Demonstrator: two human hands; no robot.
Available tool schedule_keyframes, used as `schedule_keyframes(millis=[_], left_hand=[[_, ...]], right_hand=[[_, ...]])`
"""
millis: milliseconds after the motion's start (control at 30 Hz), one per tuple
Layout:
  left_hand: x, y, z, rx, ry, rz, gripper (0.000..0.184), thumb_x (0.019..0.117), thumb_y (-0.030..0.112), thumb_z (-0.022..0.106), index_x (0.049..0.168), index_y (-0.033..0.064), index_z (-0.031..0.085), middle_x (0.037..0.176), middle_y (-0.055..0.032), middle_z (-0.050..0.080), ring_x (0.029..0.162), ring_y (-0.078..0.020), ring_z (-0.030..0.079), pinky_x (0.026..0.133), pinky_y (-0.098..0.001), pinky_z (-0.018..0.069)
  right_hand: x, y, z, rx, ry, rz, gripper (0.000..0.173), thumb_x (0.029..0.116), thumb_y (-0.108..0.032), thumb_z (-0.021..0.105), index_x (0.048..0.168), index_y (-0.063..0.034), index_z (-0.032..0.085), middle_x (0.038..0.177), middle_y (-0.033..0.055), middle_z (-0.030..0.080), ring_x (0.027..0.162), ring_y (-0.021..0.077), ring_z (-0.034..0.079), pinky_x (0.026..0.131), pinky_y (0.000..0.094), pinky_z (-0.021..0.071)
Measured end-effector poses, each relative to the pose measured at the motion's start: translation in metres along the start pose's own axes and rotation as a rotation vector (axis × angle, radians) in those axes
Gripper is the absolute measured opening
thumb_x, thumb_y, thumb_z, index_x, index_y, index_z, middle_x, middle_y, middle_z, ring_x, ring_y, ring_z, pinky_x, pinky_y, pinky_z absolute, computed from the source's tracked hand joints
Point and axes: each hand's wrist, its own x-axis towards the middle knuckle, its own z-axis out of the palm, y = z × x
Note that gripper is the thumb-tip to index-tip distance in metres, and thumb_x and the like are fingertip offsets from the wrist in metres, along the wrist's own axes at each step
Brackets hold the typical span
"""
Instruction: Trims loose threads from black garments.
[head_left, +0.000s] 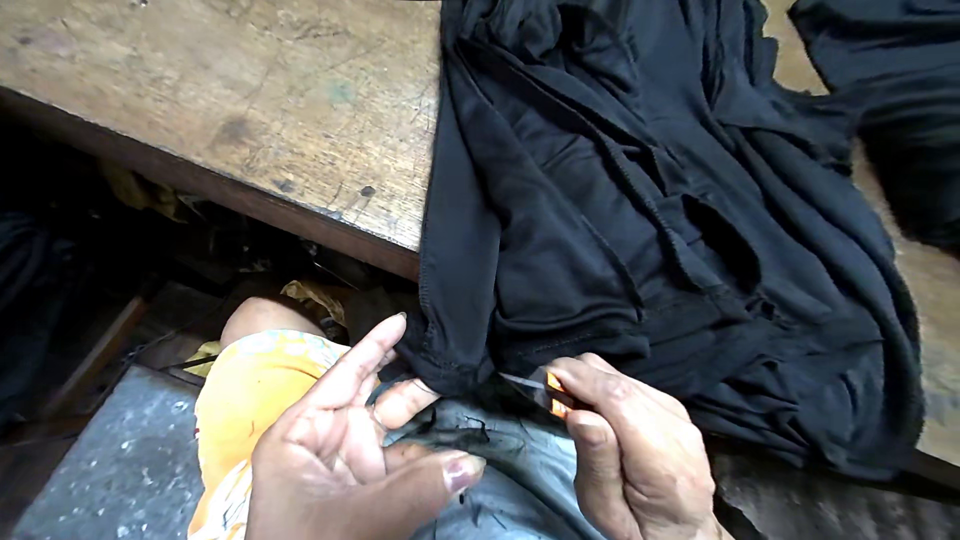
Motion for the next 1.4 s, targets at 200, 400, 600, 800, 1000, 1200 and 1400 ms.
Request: schedule_keyframes(millis=[200,400,600,800,1000,1200,1400], left_hand=[[0.005,-0.001,0.0,-0.114,0.024,-0.003,0.038,0.0997,-0.001,0.058,0.138,-0.0023,0.061,0.114,-0.0191,0.07,0.081,-0.0229,0.075,0.063,-0.0358,0.0653],[0.016,-0.007,0.006,-0.163,0.133,-0.021,0.029,0.0985,0.0,0.061,0.126,-0.0029,0.069,0.105,-0.0207,0.072,0.07,-0.0187,0.072,0.062,-0.0304,0.0635],[0.018,-0.005,0.01,-0.211,0.146,-0.056,0.03,0.0947,-0.006,0.063,0.124,-0.0043,0.07,0.098,-0.0197,0.072,0.067,-0.0175,0.071,0.062,-0.0298,0.0635],[0.018,-0.004,0.011,-0.229,0.156,-0.045,0.026,0.0949,-0.006,0.062,0.12,-0.0041,0.071,0.093,-0.0185,0.073,0.066,-0.0151,0.072,0.06,-0.0272,0.063],[0.017,-0.003,0.01,-0.212,0.171,-0.057,0.032,0.091,-0.011,0.063,0.121,-0.0038,0.071,0.095,-0.018,0.073,0.067,-0.0152,0.071,0.06,-0.0271,0.0627],[0.017,-0.005,0.009,-0.203,0.151,-0.058,0.034,0.0902,-0.011,0.065,0.123,-0.0027,0.071,0.097,-0.0189,0.072,0.069,-0.0156,0.071,0.06,-0.0273,0.0628],[0.015,-0.004,0.01,-0.203,0.171,-0.075,0.035,0.0907,-0.012,0.063,0.123,-0.0029,0.07,0.101,-0.019,0.072,0.071,-0.0162,0.072,0.06,-0.0274,0.063]], right_hand=[[0.0,-0.004,0.009,0.083,0.014,0.026,0.037,0.1121,-0.035,0.037,0.109,-0.0072,0.061,0.086,0.0016,0.061,0.075,0.0046,0.058,0.065,0.019,0.0485],[0.004,-0.006,0.005,-0.185,0.027,-0.087,0.039,0.1106,-0.033,0.038,0.108,-0.0056,0.066,0.078,0.0045,0.061,0.068,0.0117,0.056,0.059,0.0258,0.044],[0.007,-0.001,0.003,-0.206,0.056,-0.116,0.036,0.108,-0.029,0.045,0.108,-0.0022,0.068,0.073,0.0028,0.054,0.064,0.0108,0.05,0.056,0.0239,0.0388],[0.012,-0.003,0.007,-0.221,0.051,-0.146,0.037,0.1076,-0.031,0.046,0.11,-0.0017,0.069,0.074,0.003,0.054,0.065,0.0114,0.05,0.056,0.0244,0.0391],[0.009,-0.004,0.005,-0.216,0.027,-0.149,0.038,0.1079,-0.033,0.045,0.113,-0.0017,0.067,0.076,0.0041,0.056,0.065,0.0127,0.051,0.057,0.0256,0.0407],[0.007,-0.003,0.007,-0.225,0.034,-0.139,0.037,0.1077,-0.032,0.046,0.112,-0.0022,0.067,0.075,0.0034,0.055,0.065,0.0122,0.051,0.056,0.0252,0.04],[0.013,-0.007,0.013,-0.191,0.043,-0.149,0.036,0.1069,-0.03,0.048,0.112,-0.0009,0.068,0.075,0.0034,0.055,0.065,0.0121,0.051,0.056,0.0251,0.0402]])
